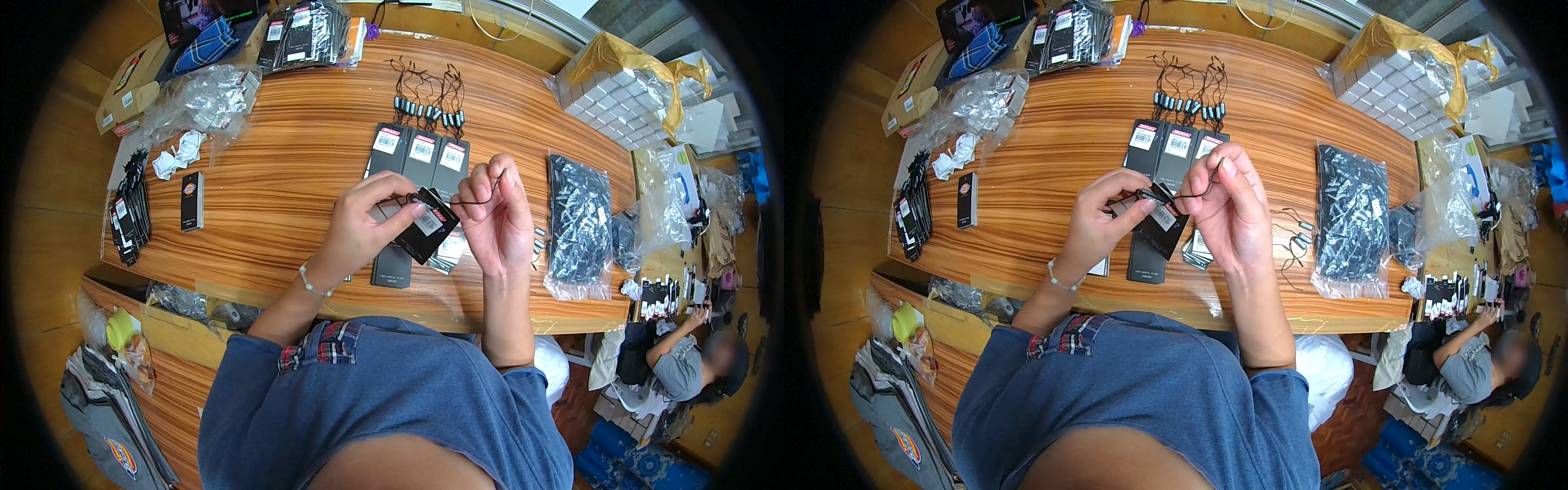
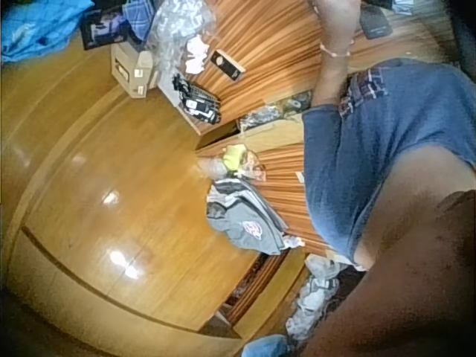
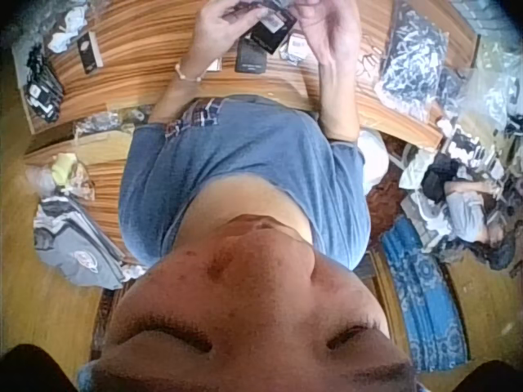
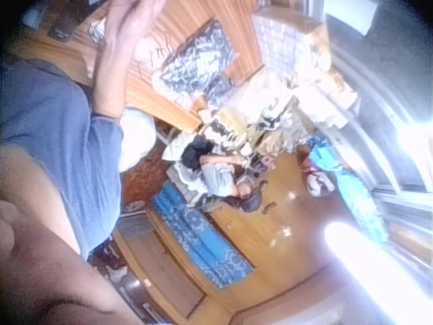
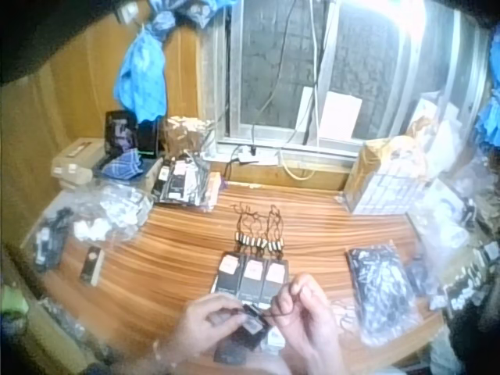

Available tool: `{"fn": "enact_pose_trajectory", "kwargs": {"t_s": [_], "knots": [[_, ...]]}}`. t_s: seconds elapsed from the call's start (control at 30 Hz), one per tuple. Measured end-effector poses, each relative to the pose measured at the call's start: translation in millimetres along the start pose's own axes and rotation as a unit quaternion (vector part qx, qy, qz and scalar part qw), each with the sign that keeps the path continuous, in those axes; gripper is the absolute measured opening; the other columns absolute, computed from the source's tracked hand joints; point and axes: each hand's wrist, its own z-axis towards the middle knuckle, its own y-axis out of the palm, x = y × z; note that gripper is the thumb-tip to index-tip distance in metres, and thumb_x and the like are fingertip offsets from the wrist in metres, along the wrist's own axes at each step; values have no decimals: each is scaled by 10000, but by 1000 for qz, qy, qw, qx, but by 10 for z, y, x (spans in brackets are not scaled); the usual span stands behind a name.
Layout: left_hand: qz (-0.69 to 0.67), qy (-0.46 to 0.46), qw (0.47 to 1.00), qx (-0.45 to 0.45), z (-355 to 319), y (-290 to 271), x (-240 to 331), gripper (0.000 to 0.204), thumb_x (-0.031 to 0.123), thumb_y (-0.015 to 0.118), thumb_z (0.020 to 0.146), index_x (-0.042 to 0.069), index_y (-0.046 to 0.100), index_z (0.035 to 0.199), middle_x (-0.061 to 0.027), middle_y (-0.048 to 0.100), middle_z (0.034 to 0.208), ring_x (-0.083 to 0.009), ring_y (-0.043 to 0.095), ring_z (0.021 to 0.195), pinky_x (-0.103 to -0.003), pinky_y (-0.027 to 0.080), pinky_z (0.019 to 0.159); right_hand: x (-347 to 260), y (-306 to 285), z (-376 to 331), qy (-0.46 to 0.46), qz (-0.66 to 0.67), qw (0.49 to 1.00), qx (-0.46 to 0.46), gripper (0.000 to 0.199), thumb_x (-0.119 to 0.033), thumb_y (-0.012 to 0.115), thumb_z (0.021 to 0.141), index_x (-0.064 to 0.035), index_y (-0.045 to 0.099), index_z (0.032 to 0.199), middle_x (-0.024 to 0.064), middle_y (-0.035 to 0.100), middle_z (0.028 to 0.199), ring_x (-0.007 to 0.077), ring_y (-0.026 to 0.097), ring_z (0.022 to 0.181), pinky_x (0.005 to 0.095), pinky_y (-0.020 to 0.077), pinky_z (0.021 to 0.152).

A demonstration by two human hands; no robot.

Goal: The person sits at a wooden table and assembles small electronic keychains by attaching black cords to rectangular tags. They handle the components by hand, threading the cords through the tags and placing the finished items on the table.

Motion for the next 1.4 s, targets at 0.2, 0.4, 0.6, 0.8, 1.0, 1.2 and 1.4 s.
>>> {"fn": "enact_pose_trajectory", "kwargs": {"t_s": [0.2,0.4,0.6,0.8,1.0,1.2,1.4], "knots": [[-13,-40,998,-42,-19,5,-72,143,35,638,771,-8,561,883,-60,581,879,-123,548,815,-253,431,747,34,85,-12,4,-25,999,32,148,-208,493,900,-75,438,934,39,443,731,103,385,599,225,351,562],[73,68,995,11,49,42,-69,142,49,688,716,18,596,819,-65,560,834,-126,528,858,-254,436,663,49,78,-15,7,-20,999,31,147,-207,495,899,-76,438,936,39,440,737,108,385,605,224,351,564],[95,65,993,15,25,31,-123,145,50,696,706,31,621,828,-48,581,816,-125,543,822,-250,438,684,57,63,-11,4,2,999,34,129,-196,489,902,-76,452,932,54,467,747,129,422,623,245,373,583],[-64,-5,997,31,-16,25,-27,127,11,671,715,21,612,827,-16,593,762,-105,554,746,-235,426,741,-28,1,-17,-48,-88,995,14,105,-101,501,886,-31,500,964,100,564,775,141,510,651,252,422,604],[-161,25,986,21,-33,-67,-24,162,-40,635,735,-2,563,875,-40,584,848,-104,556,795,-236,428,765,-59,148,-132,17,-346,938,32,166,-16,527,854,3,512,1018,56,585,779,87,544,715,203,428,629],[-208,59,976,-27,-35,-116,-65,169,-47,621,752,-1,533,889,-59,573,854,-113,562,799,-247,459,756,-9,126,-147,99,-315,944,-5,130,-20,540,851,-3,525,979,49,602,766,78,555,689,197,440,617],[-163,122,977,-65,-28,-180,-13,169,-52,632,727,3,546,861,-80,590,820,-151,589,778,-264,475,698,27,162,-152,120,-309,943,-10,79,-27,554,844,3,556,917,46,601,763,75,552,677,186,435,593]]}}
